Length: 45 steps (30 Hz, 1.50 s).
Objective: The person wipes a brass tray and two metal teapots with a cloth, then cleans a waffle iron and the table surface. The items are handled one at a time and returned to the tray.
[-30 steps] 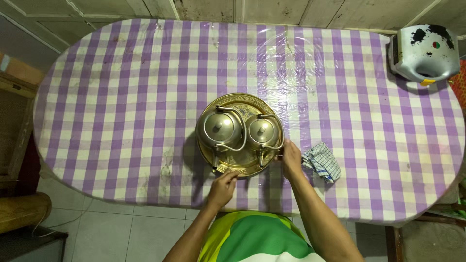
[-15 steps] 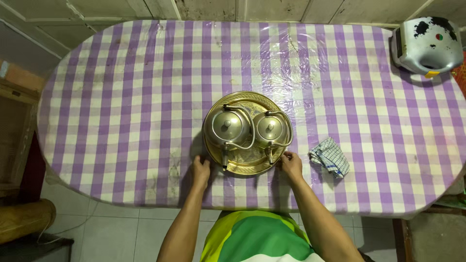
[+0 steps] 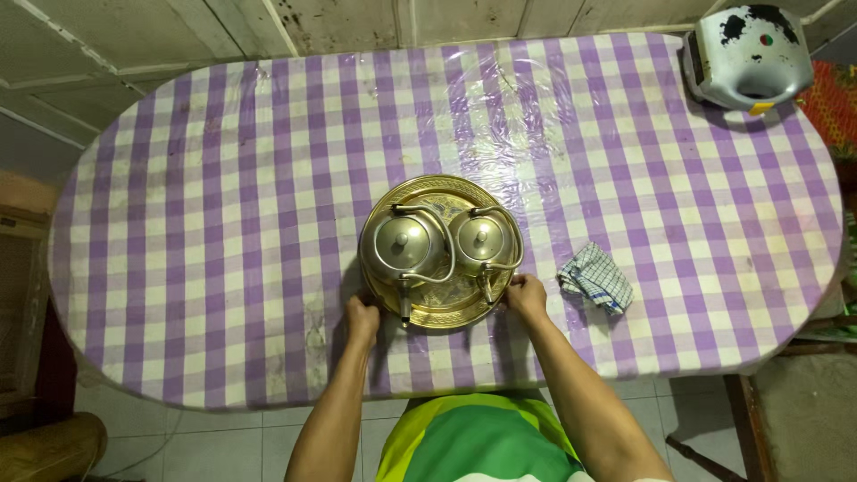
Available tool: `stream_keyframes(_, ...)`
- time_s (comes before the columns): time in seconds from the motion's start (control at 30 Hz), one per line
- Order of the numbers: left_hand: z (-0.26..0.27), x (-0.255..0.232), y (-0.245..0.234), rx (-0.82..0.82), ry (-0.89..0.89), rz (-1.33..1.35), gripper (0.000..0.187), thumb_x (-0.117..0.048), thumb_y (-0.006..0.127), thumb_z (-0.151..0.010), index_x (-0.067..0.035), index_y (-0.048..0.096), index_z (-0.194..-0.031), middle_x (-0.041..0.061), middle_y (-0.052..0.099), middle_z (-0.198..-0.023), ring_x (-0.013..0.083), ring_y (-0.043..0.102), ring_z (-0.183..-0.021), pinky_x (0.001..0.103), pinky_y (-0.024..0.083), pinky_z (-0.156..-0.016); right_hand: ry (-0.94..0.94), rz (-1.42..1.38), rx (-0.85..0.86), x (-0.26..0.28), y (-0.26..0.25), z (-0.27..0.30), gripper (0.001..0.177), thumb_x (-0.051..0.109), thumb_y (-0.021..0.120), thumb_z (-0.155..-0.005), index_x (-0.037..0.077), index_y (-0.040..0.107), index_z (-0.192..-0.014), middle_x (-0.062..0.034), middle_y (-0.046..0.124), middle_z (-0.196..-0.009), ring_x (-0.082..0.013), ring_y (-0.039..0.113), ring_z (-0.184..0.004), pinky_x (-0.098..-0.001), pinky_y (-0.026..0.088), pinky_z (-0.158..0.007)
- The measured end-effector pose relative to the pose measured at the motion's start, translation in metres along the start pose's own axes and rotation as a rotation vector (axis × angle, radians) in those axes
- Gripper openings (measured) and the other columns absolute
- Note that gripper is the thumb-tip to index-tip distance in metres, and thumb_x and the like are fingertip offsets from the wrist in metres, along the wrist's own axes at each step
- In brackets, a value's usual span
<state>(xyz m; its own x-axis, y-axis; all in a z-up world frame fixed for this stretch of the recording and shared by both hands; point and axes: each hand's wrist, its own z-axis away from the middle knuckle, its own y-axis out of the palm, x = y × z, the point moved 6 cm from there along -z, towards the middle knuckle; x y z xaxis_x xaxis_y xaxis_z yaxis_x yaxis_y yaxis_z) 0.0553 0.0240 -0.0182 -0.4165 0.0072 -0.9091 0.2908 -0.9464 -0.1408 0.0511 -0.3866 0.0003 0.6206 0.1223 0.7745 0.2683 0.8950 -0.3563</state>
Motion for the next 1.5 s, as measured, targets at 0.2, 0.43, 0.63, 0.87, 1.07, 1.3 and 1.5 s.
stream_keyframes(0.2,-0.007,-0.004,0.006,-0.092,0.030,-0.327,0.029,0.010,0.055,-0.074,0.011,0.062,-0.102,0.017,0.066,-0.087,0.0213,0.061,-0.077,0.037,0.052,-0.063,-0.050,0.366,-0.057,0.023,-0.017,-0.016,0.017,0.025,0.081,-0.079,0.009,0.079,-0.084,-0.0109,0.077,-0.075,-0.0210,0.074,-0.066,-0.0346,0.058,-0.067)
stream_keyframes(0.43,-0.019,-0.025,0.063,-0.082,0.055,-0.424,0.018,0.005,0.058,-0.078,0.008,0.059,-0.095,0.017,0.065,-0.085,0.0215,0.057,-0.076,0.040,0.049,-0.064,-0.083,0.417,-0.011,0.054,-0.055,-0.057,0.022,0.026,0.086,-0.075,0.006,0.079,-0.077,-0.0112,0.076,-0.072,-0.0221,0.073,-0.066,-0.0353,0.057,-0.066)
stream_keyframes(0.63,-0.021,-0.053,0.130,-0.054,-0.066,-0.455,0.027,0.004,0.059,-0.082,0.007,0.064,-0.108,0.022,0.074,-0.098,0.0272,0.069,-0.081,0.037,0.053,-0.067,-0.039,0.371,-0.027,0.051,-0.096,-0.118,0.021,0.020,0.086,-0.075,0.005,0.072,-0.079,-0.0119,0.075,-0.073,-0.0229,0.074,-0.067,-0.0370,0.058,-0.063)
stream_keyframes(0.87,-0.022,-0.085,0.199,0.055,-0.120,-0.193,0.037,0.011,0.051,-0.087,0.011,0.057,-0.124,0.020,0.070,-0.108,0.0300,0.076,-0.084,0.032,0.061,-0.062,-0.065,0.507,-0.007,0.063,-0.138,-0.168,0.019,0.019,0.086,-0.076,0.004,0.075,-0.079,-0.0151,0.076,-0.079,-0.0269,0.073,-0.073,-0.0395,0.057,-0.070)
stream_keyframes(1.07,-0.045,-0.069,0.237,0.026,-0.058,-0.083,0.038,0.012,0.054,-0.088,0.009,0.056,-0.126,0.017,0.069,-0.107,0.0249,0.075,-0.076,0.032,0.065,-0.062,0.001,0.371,-0.020,0.087,-0.163,-0.184,0.022,0.013,0.083,-0.075,0.001,0.074,-0.090,-0.0147,0.076,-0.078,-0.0224,0.074,-0.068,-0.0347,0.058,-0.065)
stream_keyframes(1.3,-0.049,-0.092,0.259,0.070,-0.004,-0.018,0.028,0.009,0.056,-0.091,0.003,0.067,-0.115,0.014,0.074,-0.100,0.0203,0.073,-0.081,0.029,0.064,-0.064,-0.085,0.194,-0.013,0.099,-0.173,-0.186,0.021,0.008,0.070,-0.081,-0.002,0.069,-0.100,-0.0163,0.077,-0.081,-0.0223,0.074,-0.066,-0.0355,0.059,-0.060)
stream_keyframes(1.5,-0.060,-0.112,0.250,0.016,-0.068,-0.038,0.025,0.009,0.057,-0.090,0.003,0.067,-0.113,0.011,0.074,-0.100,0.0193,0.072,-0.083,0.031,0.064,-0.064,-0.194,0.384,-0.101,0.085,-0.152,-0.216,0.023,0.014,0.072,-0.081,0.001,0.072,-0.101,-0.0179,0.076,-0.094,-0.0300,0.074,-0.085,-0.0399,0.058,-0.078)
